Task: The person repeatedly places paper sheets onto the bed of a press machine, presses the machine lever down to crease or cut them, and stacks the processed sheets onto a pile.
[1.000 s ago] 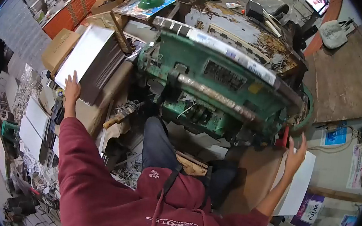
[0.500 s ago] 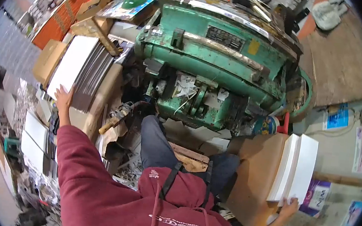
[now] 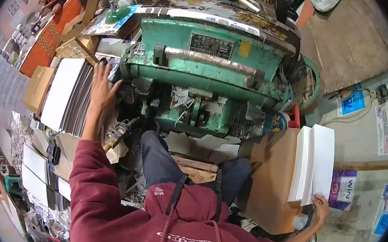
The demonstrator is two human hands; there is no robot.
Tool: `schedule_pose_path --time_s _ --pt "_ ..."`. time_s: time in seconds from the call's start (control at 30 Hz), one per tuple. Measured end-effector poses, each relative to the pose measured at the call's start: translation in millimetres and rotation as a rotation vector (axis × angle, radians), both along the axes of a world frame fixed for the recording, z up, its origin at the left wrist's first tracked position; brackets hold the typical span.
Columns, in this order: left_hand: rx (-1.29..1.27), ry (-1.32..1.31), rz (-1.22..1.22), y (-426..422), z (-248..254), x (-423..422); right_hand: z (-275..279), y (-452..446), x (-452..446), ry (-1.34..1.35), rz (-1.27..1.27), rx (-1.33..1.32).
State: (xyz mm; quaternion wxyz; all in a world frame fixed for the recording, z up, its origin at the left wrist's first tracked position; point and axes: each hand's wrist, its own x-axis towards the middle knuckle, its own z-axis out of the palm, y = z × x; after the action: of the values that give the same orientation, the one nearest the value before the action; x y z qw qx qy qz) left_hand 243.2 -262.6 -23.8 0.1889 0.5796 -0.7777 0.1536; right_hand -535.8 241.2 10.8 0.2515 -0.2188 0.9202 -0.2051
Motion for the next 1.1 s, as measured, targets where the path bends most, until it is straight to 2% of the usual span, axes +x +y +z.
schedule_pose_path --time_s 0.1,0.17,0.23,0.27,0.37,0.43,0.5,0.57,0.63,0.7,0.77,0.83,0.87,0.93,0.97,1.0,1.03,1.1 --pt "-0.001 0.101 -0.183 -5.8 21.7 -64.1 -7.5 11.6 3.9 -0.097 -0.05 -0.154" --pt "0.02 0.164 -0.284 -7.1 40.4 -102.5 -25.4 17.4 1.8 0.008 -0.125 -0.217" --pt "-0.02 0.198 -0.386 -13.3 61.1 -132.9 -50.6 29.9 -21.5 0.911 0.087 -0.457" --pt "-0.045 0.24 -0.428 -18.1 71.8 -147.9 -35.9 14.5 -11.6 0.785 -0.067 -0.567" --pt "-0.086 0.232 -0.485 -49.4 78.8 -180.4 33.5 -62.4 48.8 0.8 -0.17 -0.525" --pt "0.107 0.191 -0.47 -75.9 55.9 -193.3 60.3 -115.1 76.7 0.745 -0.071 -0.679" --pt "0.394 0.025 -0.395 -94.2 4.6 -197.6 74.1 -158.7 94.5 0.727 0.107 -0.705" --pt "0.896 -0.304 -0.295 -58.4 -11.7 -210.7 52.8 -199.6 93.7 0.437 0.235 -0.912" --pt "0.848 -0.142 -0.342 -8.5 -31.7 -197.1 42.4 -234.8 132.9 0.259 0.354 -0.911" --pt "0.748 -0.158 -0.398 66.5 -3.9 -184.1 9.2 -260.6 154.4 0.03 0.488 -0.909" --pt "0.637 -0.177 -0.508 116.5 -10.0 -159.7 -17.3 -285.8 181.9 -0.215 0.503 -0.733" --pt "0.622 -0.127 -0.55 164.7 17.1 -146.7 -57.4 -312.5 194.7 -0.27 0.685 -0.629" --pt "0.624 -0.125 -0.543 178.9 17.1 -138.4 -68.8 -325.1 204.3 -0.244 0.774 -0.619" --pt "0.47 -0.389 -0.511 194.9 19.3 -114.3 -87.7 -347.0 226.7 -0.136 0.901 -0.61" --pt "0.475 -0.385 -0.508 196.6 27.8 -101.1 -94.2 -354.8 232.7 -0.057 0.938 -0.609" --pt "0.527 -0.165 -0.462 196.8 46.8 -87.6 -85.7 -363.6 229.7 -0.177 0.96 -0.486" --pt "0.573 0.056 -0.412 196.7 67.4 -74.2 -81.2 -366.9 227.1 -0.18 0.961 -0.48" --pt "0.341 0.06 -0.218 193.9 110.2 -49.3 -74.5 -374.1 219.4 0.026 1.101 -0.346"
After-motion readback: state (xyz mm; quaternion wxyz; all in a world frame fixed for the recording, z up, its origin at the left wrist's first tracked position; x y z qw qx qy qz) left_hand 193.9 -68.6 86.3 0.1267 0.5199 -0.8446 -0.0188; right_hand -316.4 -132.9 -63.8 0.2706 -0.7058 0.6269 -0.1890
